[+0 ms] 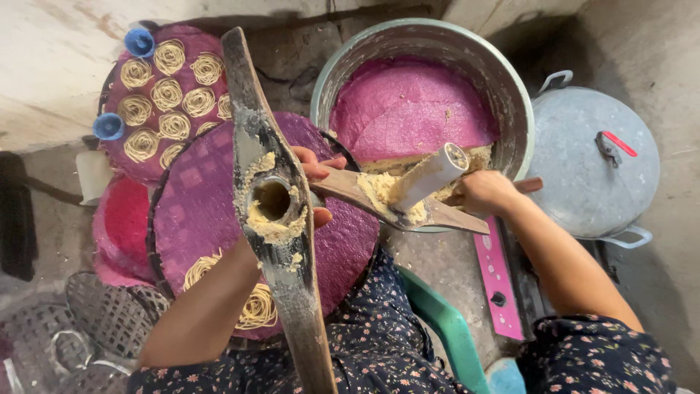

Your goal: The person sits and operates a wooden hand press to extrude rice dough into noodle nests onto round pink trays. They load dough into the press with a knife, squeeze the press handles to push noodles out in coils, and place finished noodle nests onto trays stacked nearby.

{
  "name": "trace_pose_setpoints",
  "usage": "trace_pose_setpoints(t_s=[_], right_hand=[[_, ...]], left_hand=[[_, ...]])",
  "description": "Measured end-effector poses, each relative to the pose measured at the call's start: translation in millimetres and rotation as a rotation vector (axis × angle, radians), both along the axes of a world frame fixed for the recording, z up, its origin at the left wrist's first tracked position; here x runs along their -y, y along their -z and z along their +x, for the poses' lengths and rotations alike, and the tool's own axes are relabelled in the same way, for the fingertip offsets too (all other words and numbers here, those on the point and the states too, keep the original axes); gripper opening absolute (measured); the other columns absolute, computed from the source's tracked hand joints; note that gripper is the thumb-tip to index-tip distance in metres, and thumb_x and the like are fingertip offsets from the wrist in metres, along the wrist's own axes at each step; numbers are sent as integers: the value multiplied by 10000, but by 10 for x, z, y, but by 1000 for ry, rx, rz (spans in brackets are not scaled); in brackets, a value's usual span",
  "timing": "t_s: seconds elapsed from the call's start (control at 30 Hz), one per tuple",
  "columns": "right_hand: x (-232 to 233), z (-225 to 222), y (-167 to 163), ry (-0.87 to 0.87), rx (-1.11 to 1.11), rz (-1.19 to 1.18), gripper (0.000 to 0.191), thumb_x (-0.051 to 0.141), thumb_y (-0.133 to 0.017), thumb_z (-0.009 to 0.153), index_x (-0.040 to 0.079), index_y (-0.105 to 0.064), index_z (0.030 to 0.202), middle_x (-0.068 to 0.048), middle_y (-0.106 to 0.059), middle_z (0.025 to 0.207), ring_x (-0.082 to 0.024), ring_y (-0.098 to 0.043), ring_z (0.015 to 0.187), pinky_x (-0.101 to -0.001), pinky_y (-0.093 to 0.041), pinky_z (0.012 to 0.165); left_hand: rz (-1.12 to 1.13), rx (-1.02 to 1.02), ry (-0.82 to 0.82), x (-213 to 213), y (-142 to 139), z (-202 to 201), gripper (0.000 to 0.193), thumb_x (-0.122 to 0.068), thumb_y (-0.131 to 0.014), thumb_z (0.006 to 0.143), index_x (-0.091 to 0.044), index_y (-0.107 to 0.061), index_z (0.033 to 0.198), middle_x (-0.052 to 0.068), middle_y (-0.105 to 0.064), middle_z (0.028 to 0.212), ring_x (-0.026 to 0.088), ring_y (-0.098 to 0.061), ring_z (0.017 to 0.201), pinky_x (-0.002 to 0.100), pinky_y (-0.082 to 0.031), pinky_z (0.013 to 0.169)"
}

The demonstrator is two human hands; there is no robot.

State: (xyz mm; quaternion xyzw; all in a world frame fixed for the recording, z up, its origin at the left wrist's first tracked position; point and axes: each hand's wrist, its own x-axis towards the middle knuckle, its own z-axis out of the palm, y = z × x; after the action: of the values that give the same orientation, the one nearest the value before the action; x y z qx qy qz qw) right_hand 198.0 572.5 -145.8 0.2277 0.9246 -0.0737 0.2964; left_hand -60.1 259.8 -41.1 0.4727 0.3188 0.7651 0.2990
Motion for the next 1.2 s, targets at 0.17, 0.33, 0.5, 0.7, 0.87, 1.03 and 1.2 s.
trace_pose_setpoints(t_s=[0.17,0.33,0.5,0.7,0.87,1.03,1.2], right_hand=[[-140,110,-451,35,-44,61,251,387,-659,871,326,-806,1065,-68,-768,938,-306,-730,876,-438,-578,770],[-298,183,-663,9,34,222,335,147,-615,774,315,-819,981,-27,-771,906,-257,-738,869,-440,-590,681],[-148,100,-223,-150,207,236,188,193,-620,819,143,-794,771,-93,-763,844,-273,-752,837,-412,-583,700],[-14,21,-141,-143,183,167,175,183,-627,805,114,-785,775,-105,-766,841,-279,-753,853,-423,-575,703],[69,65,-381,-7,184,118,170,213,-630,837,185,-783,907,-98,-779,892,-282,-748,883,-434,-574,758],[-14,256,-544,111,3,68,244,373,-683,861,323,-803,1067,-68,-782,1003,-321,-729,929,-446,-574,793],[-280,543,-891,231,-240,-153,327,384,-743,859,177,-812,1103,-84,-797,1064,-258,-745,935,-367,-563,866]], left_hand=[[-86,-10,31,74,54,-58,462,-71,-888,874,-127,-692,1289,-17,-531,1288,228,-634,1284,534,-503,1206],[-64,14,31,23,134,-58,474,-65,-879,864,-116,-687,1294,-7,-542,1304,256,-647,1274,521,-524,1184],[-96,29,52,40,199,-43,488,8,-867,869,-92,-663,1300,9,-564,1283,250,-631,1307,458,-530,1169],[-76,20,61,107,168,-45,533,38,-851,861,-141,-636,1316,1,-550,1332,249,-624,1368,456,-550,1190],[-31,53,27,112,165,-24,507,36,-852,882,-156,-651,1306,11,-583,1297,194,-644,1271,441,-549,1154],[-54,-22,44,124,147,-51,492,-9,-868,886,-173,-641,1290,-11,-591,1271,163,-650,1267,417,-555,1156],[-701,-201,35,256,7,-15,498,-109,-885,811,-103,-692,1271,66,-736,1271,180,-703,1145,416,-598,996]])
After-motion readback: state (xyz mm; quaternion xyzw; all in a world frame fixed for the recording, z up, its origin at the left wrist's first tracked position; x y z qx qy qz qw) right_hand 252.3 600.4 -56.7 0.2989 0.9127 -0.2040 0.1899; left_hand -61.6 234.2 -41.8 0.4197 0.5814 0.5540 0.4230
